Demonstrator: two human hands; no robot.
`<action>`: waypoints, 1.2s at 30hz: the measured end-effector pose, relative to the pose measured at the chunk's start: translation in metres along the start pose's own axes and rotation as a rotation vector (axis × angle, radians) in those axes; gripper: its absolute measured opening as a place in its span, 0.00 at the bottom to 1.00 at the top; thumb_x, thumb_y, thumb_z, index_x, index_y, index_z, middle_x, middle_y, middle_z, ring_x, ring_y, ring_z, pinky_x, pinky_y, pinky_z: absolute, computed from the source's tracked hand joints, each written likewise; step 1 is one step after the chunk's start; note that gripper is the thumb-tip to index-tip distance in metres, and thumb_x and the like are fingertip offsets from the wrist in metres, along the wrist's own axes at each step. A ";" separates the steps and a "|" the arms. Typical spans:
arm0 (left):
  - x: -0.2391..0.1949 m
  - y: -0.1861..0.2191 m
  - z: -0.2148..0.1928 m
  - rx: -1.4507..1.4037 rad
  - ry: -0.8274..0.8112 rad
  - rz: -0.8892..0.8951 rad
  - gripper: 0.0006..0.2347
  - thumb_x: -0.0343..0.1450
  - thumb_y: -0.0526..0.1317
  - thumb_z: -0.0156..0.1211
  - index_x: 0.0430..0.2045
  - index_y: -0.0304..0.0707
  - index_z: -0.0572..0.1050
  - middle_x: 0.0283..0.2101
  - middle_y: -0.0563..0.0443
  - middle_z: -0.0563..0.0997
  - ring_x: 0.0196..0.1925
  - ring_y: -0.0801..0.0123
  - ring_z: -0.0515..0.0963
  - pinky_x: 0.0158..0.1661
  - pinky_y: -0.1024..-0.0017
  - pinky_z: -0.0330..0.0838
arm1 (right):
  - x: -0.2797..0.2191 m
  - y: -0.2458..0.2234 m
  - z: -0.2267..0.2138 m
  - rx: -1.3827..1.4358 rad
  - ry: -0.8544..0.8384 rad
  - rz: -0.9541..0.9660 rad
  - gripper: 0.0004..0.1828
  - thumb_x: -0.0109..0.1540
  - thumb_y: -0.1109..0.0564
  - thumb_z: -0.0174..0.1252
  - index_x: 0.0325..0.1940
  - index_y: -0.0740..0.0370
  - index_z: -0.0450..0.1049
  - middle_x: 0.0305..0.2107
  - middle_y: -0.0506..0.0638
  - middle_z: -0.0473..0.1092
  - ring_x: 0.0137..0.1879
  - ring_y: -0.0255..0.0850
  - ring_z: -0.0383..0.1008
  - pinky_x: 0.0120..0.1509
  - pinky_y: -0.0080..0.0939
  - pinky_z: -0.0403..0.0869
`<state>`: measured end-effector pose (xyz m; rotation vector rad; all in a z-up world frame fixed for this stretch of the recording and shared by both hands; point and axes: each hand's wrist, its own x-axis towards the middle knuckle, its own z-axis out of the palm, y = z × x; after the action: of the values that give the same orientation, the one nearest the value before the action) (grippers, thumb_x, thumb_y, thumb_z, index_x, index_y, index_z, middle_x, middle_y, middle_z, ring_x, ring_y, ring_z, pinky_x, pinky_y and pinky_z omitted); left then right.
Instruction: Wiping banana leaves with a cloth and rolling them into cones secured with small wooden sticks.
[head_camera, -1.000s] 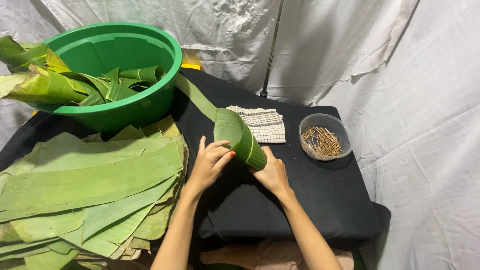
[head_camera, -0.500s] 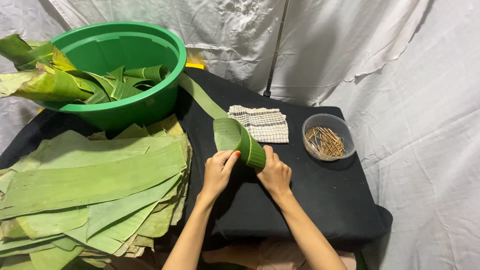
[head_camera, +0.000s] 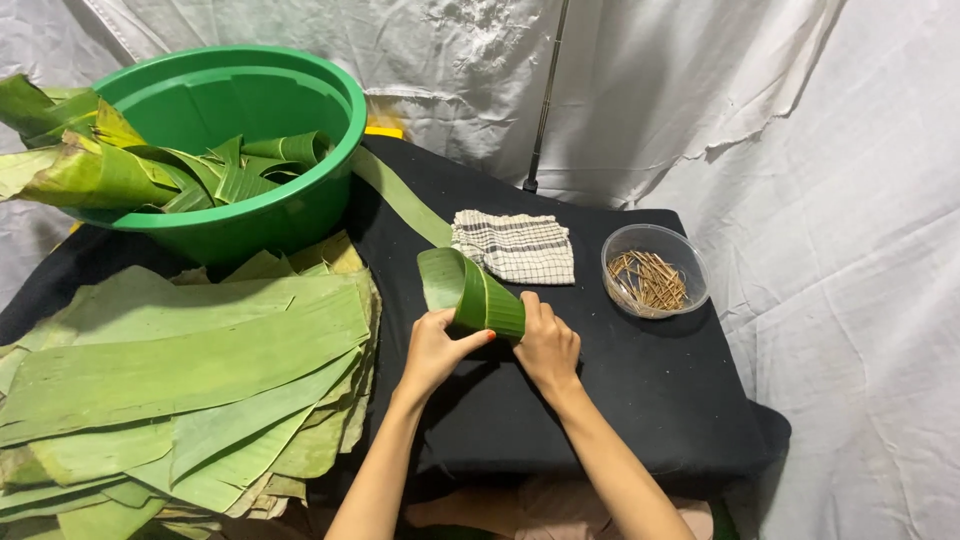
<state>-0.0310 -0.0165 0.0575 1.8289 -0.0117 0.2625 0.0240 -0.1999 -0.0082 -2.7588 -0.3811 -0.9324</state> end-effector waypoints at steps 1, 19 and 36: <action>0.001 -0.006 0.002 -0.003 0.001 -0.001 0.13 0.57 0.40 0.78 0.30 0.34 0.85 0.30 0.38 0.86 0.41 0.48 0.84 0.42 0.63 0.78 | 0.001 0.000 -0.002 -0.002 -0.001 -0.002 0.23 0.52 0.58 0.59 0.52 0.48 0.70 0.24 0.45 0.70 0.27 0.49 0.80 0.29 0.51 0.80; 0.008 -0.053 0.005 -0.308 0.210 -0.202 0.10 0.61 0.36 0.78 0.31 0.34 0.85 0.28 0.44 0.87 0.34 0.75 0.80 0.36 0.71 0.78 | 0.029 0.057 -0.047 1.363 -0.416 0.586 0.18 0.59 0.62 0.66 0.53 0.68 0.80 0.37 0.59 0.80 0.41 0.39 0.80 0.50 0.41 0.80; 0.012 -0.028 0.002 -0.269 0.210 -0.162 0.09 0.61 0.36 0.77 0.31 0.32 0.85 0.28 0.44 0.87 0.34 0.74 0.79 0.38 0.69 0.78 | 0.030 0.054 -0.046 1.440 -0.344 0.642 0.18 0.59 0.64 0.66 0.52 0.72 0.79 0.37 0.64 0.79 0.40 0.45 0.81 0.50 0.46 0.82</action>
<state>-0.0146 -0.0095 0.0329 1.5187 0.2367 0.3210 0.0374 -0.2583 0.0398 -1.4594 -0.0881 0.0828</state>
